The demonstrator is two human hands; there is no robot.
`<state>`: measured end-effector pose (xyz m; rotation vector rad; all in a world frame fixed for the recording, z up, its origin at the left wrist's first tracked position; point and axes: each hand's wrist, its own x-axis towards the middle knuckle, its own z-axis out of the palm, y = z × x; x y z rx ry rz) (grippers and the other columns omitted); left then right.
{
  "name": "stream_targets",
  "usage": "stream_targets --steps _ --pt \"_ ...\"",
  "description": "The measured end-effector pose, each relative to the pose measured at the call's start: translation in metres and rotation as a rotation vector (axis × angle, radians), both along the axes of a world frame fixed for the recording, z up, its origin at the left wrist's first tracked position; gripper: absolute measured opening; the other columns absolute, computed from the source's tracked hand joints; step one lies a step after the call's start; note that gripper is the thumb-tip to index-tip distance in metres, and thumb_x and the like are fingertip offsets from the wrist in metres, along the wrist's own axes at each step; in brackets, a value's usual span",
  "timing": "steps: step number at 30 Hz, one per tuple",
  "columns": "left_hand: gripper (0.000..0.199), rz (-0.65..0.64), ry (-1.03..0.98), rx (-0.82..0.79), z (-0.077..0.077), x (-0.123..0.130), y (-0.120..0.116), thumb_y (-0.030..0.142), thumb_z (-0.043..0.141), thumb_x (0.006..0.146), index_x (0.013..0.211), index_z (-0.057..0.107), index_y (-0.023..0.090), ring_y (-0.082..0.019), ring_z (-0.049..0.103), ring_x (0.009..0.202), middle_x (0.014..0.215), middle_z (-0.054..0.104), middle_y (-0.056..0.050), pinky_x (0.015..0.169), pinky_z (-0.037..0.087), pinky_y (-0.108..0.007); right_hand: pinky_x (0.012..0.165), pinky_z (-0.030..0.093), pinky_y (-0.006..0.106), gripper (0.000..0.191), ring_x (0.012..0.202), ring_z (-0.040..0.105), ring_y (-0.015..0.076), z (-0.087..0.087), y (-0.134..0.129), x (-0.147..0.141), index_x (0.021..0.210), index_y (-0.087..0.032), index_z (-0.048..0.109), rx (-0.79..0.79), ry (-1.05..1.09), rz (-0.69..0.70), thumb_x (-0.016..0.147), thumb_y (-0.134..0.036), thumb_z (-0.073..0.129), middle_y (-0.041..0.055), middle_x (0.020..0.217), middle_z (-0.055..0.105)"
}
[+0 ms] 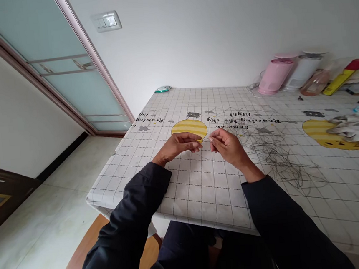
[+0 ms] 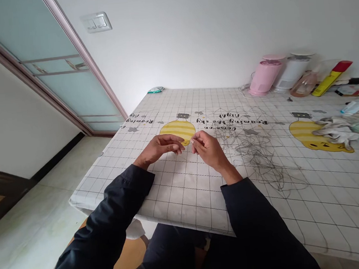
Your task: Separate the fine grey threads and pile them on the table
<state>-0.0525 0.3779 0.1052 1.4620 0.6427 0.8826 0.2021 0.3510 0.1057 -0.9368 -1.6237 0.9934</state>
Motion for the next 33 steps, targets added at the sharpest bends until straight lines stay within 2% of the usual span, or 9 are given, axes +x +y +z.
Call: stream_targets --steps 4,7,10,17,22,24,26,29,33 --pt "0.034 0.139 0.145 0.212 -0.002 0.008 -0.009 0.042 0.089 0.094 0.118 0.088 0.017 -0.016 0.073 0.072 0.092 0.084 -0.009 0.072 0.061 -0.030 0.061 0.052 0.034 0.039 0.060 0.060 0.0179 -0.005 0.002 -0.002 0.099 -0.027 0.064 -0.019 -0.041 -0.013 0.104 -0.064 0.075 -0.0006 0.069 0.069" --pt "0.029 0.196 0.283 0.398 -0.002 0.007 -0.013 0.039 0.076 0.103 0.119 0.089 0.020 -0.013 0.069 0.066 0.091 0.082 -0.007 0.068 0.059 -0.028 0.055 0.048 0.032 0.037 0.056 0.058 0.0167 -0.006 0.003 0.000 0.098 -0.027 0.064 -0.067 -0.072 -0.019 0.103 -0.061 0.075 -0.0017 0.066 0.067" --pt "0.031 0.192 0.358 0.473 -0.004 0.006 -0.015 0.038 0.068 0.108 0.123 0.089 0.022 -0.012 0.070 0.063 0.095 0.082 -0.006 0.066 0.058 -0.026 0.052 0.045 0.030 0.032 0.054 0.057 0.0160 -0.006 0.004 0.001 0.097 -0.026 0.063 -0.096 -0.134 -0.026 0.104 -0.056 0.073 -0.0023 0.065 0.066" --pt "0.031 0.311 0.316 0.463 -0.015 0.016 -0.014 0.038 0.064 0.110 0.118 0.087 0.019 -0.011 0.071 0.057 0.100 0.084 -0.007 0.059 0.058 -0.025 0.050 0.044 0.030 0.030 0.054 0.056 0.0156 -0.010 0.006 0.001 0.099 -0.026 0.064 -0.103 -0.098 -0.042 0.103 -0.054 0.075 -0.0025 0.066 0.065" --pt "0.024 0.410 0.313 0.497 -0.017 0.017 -0.012 0.036 0.067 0.109 0.114 0.084 0.020 -0.014 0.073 0.063 0.093 0.084 -0.006 0.065 0.057 -0.028 0.062 0.057 0.033 0.039 0.063 0.066 0.0175 -0.011 0.008 0.002 0.112 -0.025 0.067 -0.109 -0.005 -0.064 0.095 -0.056 0.085 -0.0010 0.076 0.072" --pt "0.023 0.437 0.303 0.495 -0.015 0.015 -0.012 0.035 0.067 0.109 0.115 0.084 0.020 -0.016 0.075 0.068 0.091 0.084 -0.006 0.070 0.058 -0.029 0.064 0.060 0.035 0.038 0.064 0.068 0.0183 -0.010 0.008 0.001 0.108 -0.024 0.071 -0.124 -0.014 -0.071 0.095 -0.058 0.084 0.0013 0.078 0.074" --pt "0.023 0.426 0.274 0.475 -0.010 0.013 -0.012 0.035 0.069 0.108 0.115 0.083 0.019 -0.019 0.079 0.080 0.091 0.084 -0.007 0.079 0.060 -0.032 0.063 0.060 0.036 0.037 0.062 0.067 0.0185 -0.010 0.007 0.000 0.099 -0.024 0.075 -0.106 -0.032 -0.082 0.098 -0.061 0.080 0.0028 0.077 0.074" --pt "0.025 0.367 0.253 0.408 -0.001 0.010 -0.012 0.041 0.077 0.103 0.110 0.085 0.018 -0.024 0.081 0.098 0.103 0.086 -0.010 0.091 0.061 -0.036 0.060 0.059 0.035 0.038 0.060 0.065 0.0183 -0.012 0.005 -0.003 0.094 -0.025 0.077 -0.021 -0.079 -0.118 0.101 -0.063 0.076 0.0030 0.075 0.073" --pt "0.040 0.281 0.265 0.253 0.006 0.008 -0.009 0.056 0.076 0.105 0.106 0.087 0.017 -0.025 0.079 0.104 0.108 0.086 -0.012 0.096 0.060 -0.039 0.057 0.057 0.034 0.034 0.060 0.066 0.0189 -0.016 0.003 -0.008 0.094 -0.027 0.080 0.033 -0.139 -0.112 0.102 -0.060 0.076 0.0024 0.073 0.073"
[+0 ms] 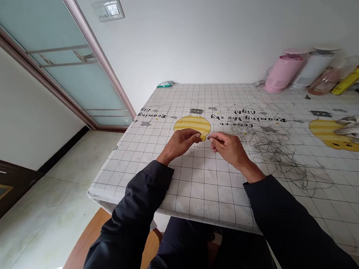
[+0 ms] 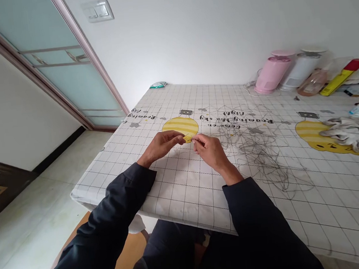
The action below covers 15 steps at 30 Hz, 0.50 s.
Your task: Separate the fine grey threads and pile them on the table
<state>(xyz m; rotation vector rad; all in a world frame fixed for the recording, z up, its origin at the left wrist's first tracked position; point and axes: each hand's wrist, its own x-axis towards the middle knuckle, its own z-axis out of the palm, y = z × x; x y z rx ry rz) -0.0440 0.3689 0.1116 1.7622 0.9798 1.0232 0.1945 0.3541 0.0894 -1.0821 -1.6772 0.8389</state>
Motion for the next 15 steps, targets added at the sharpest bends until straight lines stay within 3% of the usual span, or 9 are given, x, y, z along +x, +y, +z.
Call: stream_targets --steps 4,8,15 --pt "0.053 -0.074 -0.128 -0.186 -0.005 0.002 0.008 0.065 0.077 0.102 0.098 0.085 0.013 -0.023 0.079 0.090 0.095 0.083 -0.014 0.092 0.061 -0.040 0.057 0.056 0.033 0.028 0.063 0.068 0.0200 -0.005 -0.002 -0.005 0.097 -0.027 0.084 -0.040 -0.032 0.041 0.101 -0.054 0.077 0.0023 0.072 0.072" --pt "0.047 -0.125 -0.212 -0.299 -0.010 0.002 0.012 0.057 0.087 0.096 0.088 0.082 0.011 -0.015 0.070 0.072 0.081 0.078 -0.010 0.078 0.057 -0.033 0.060 0.058 0.035 0.028 0.063 0.066 0.0196 -0.003 -0.003 -0.008 0.097 -0.026 0.087 -0.128 0.056 0.099 0.096 -0.054 0.084 0.0026 0.073 0.074" --pt "0.037 -0.142 -0.453 -0.432 -0.001 -0.003 0.008 0.045 0.092 0.093 0.084 0.075 0.013 -0.010 0.061 0.065 0.071 0.065 0.000 0.076 0.058 -0.031 0.090 0.066 0.049 0.034 0.083 0.073 0.0255 0.010 -0.003 0.000 0.097 -0.025 0.086 -0.394 0.403 0.352 0.093 -0.059 0.087 0.0050 0.080 0.072"
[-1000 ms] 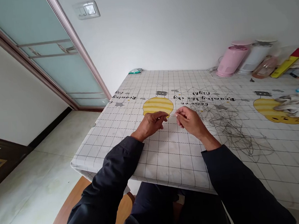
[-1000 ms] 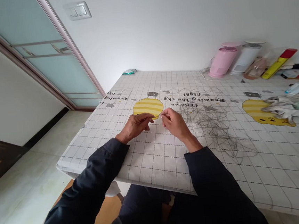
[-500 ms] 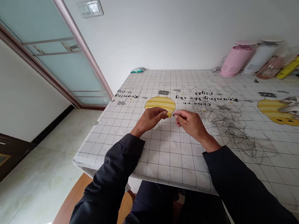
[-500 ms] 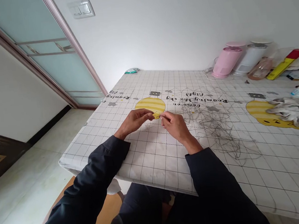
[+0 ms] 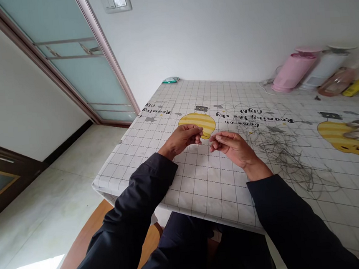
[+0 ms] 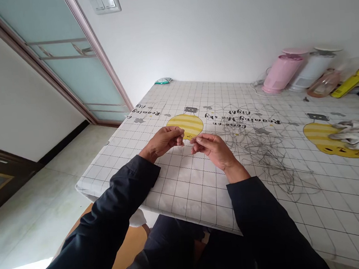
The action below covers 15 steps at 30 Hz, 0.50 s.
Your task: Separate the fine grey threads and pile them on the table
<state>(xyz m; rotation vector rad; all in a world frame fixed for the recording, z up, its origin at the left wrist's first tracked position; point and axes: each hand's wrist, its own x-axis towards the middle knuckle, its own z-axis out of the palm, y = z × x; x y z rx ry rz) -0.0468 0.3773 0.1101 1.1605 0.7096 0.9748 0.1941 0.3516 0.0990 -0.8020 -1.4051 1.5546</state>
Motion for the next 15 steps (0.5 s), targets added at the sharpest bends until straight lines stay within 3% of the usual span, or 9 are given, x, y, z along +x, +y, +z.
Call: stream_targets --steps 6,11,15 --pt "0.040 -0.078 -0.136 -0.030 0.005 -0.001 -0.003 0.045 0.096 0.090 0.084 0.071 0.014 -0.007 0.052 0.057 0.070 0.057 0.004 0.070 0.057 -0.030 0.106 0.061 0.053 0.028 0.097 0.073 0.0278 -0.002 -0.001 -0.003 0.081 -0.026 0.078 -0.044 0.178 0.064 0.091 -0.051 0.088 0.0062 0.090 0.072" --pt "0.045 0.003 -0.128 0.097 0.004 0.001 -0.003 0.050 0.093 0.093 0.081 0.066 0.016 -0.007 0.055 0.058 0.073 0.061 0.002 0.068 0.055 -0.028 0.114 0.057 0.059 0.041 0.121 0.075 0.0354 0.001 -0.006 -0.011 0.105 -0.026 0.086 -0.077 0.169 0.115 0.097 -0.064 0.074 0.0139 0.120 0.082" --pt "0.049 0.087 -0.098 0.177 0.003 0.003 -0.002 0.055 0.091 0.094 0.080 0.063 0.017 -0.009 0.060 0.060 0.073 0.063 0.001 0.063 0.051 -0.026 0.116 0.055 0.058 0.041 0.126 0.073 0.0354 0.002 -0.008 -0.015 0.103 -0.026 0.086 -0.112 0.225 0.130 0.101 -0.062 0.067 0.0138 0.121 0.082"
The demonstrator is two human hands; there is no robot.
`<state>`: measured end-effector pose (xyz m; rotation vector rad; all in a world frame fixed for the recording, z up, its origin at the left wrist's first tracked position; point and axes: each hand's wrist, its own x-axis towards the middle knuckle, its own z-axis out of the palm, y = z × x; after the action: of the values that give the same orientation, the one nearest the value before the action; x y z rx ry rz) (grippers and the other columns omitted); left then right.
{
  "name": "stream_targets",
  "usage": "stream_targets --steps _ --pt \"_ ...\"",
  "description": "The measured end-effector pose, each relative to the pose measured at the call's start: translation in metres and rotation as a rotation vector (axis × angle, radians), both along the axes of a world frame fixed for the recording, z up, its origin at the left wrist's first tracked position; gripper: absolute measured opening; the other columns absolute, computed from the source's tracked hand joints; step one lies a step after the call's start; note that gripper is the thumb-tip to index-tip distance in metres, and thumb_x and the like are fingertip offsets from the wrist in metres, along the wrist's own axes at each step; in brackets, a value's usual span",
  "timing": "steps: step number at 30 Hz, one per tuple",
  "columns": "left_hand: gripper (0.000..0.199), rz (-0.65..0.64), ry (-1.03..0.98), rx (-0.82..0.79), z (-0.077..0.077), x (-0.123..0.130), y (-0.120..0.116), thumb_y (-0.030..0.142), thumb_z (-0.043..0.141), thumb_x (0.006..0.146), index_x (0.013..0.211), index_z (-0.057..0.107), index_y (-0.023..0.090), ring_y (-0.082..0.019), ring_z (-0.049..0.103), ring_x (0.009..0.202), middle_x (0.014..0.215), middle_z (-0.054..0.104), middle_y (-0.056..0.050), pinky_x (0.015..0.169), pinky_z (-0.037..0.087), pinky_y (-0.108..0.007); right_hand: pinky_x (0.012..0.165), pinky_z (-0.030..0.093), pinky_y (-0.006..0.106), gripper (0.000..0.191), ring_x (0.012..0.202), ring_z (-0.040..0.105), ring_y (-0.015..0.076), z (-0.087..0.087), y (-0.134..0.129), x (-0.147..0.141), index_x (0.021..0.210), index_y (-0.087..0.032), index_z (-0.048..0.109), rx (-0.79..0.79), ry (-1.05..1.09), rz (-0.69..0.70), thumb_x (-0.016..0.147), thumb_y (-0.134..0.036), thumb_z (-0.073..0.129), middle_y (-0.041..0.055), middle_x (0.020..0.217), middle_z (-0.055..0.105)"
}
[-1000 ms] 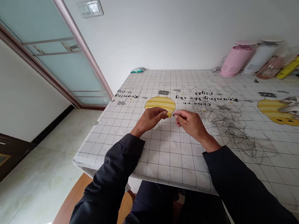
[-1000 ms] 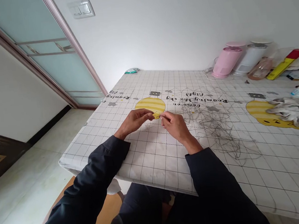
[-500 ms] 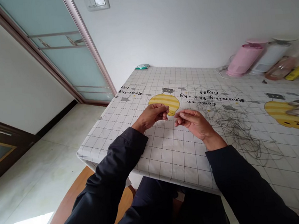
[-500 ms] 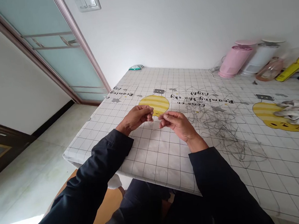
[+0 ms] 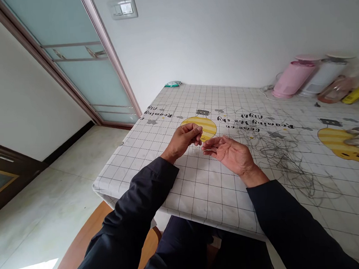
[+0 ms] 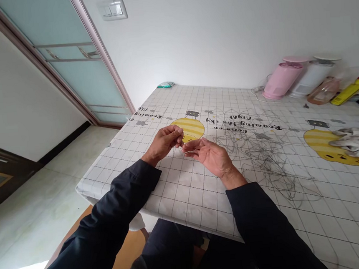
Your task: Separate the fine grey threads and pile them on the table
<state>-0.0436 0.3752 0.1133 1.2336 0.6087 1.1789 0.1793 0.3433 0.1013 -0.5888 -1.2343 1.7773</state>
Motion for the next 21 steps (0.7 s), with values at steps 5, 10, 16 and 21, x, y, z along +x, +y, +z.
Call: stream_targets --steps 5,10,16,21 --pt "0.049 0.015 0.007 0.012 0.000 0.000 -0.001 0.056 0.091 0.094 0.080 0.063 0.018 -0.008 0.057 0.058 0.074 0.063 0.002 0.067 0.054 -0.027 0.101 0.059 0.052 0.035 0.094 0.069 0.0290 0.000 0.000 -0.001 0.078 -0.026 0.072 -0.021 0.077 -0.034 0.103 -0.050 0.069 0.0085 0.089 0.070" --pt "0.048 -0.020 0.026 0.001 0.004 -0.006 -0.001 0.053 0.092 0.093 0.080 0.063 0.017 -0.007 0.054 0.056 0.071 0.060 0.003 0.065 0.054 -0.026 0.072 0.054 0.038 0.032 0.063 0.047 0.0179 0.000 0.000 0.004 0.076 -0.021 0.076 -0.058 0.157 0.076 0.101 -0.042 0.073 0.0003 0.062 0.049" --pt "0.050 -0.095 0.165 0.012 0.011 -0.023 0.002 0.057 0.093 0.091 0.078 0.064 0.017 -0.009 0.057 0.059 0.067 0.058 0.002 0.061 0.049 -0.025 0.051 0.033 0.027 0.031 0.044 0.021 0.0091 -0.007 0.003 0.018 0.113 -0.016 0.088 -0.032 -0.063 0.199 0.105 -0.042 0.074 -0.0118 0.047 0.031" --pt "0.042 -0.160 0.239 0.042 0.013 -0.033 0.003 0.052 0.092 0.092 0.082 0.070 0.016 -0.008 0.051 0.055 0.065 0.058 0.003 0.063 0.050 -0.026 0.051 0.033 0.026 0.033 0.044 0.028 0.0082 -0.006 0.005 0.023 0.108 -0.013 0.087 -0.088 -0.217 0.301 0.103 -0.044 0.078 -0.0098 0.046 0.039"
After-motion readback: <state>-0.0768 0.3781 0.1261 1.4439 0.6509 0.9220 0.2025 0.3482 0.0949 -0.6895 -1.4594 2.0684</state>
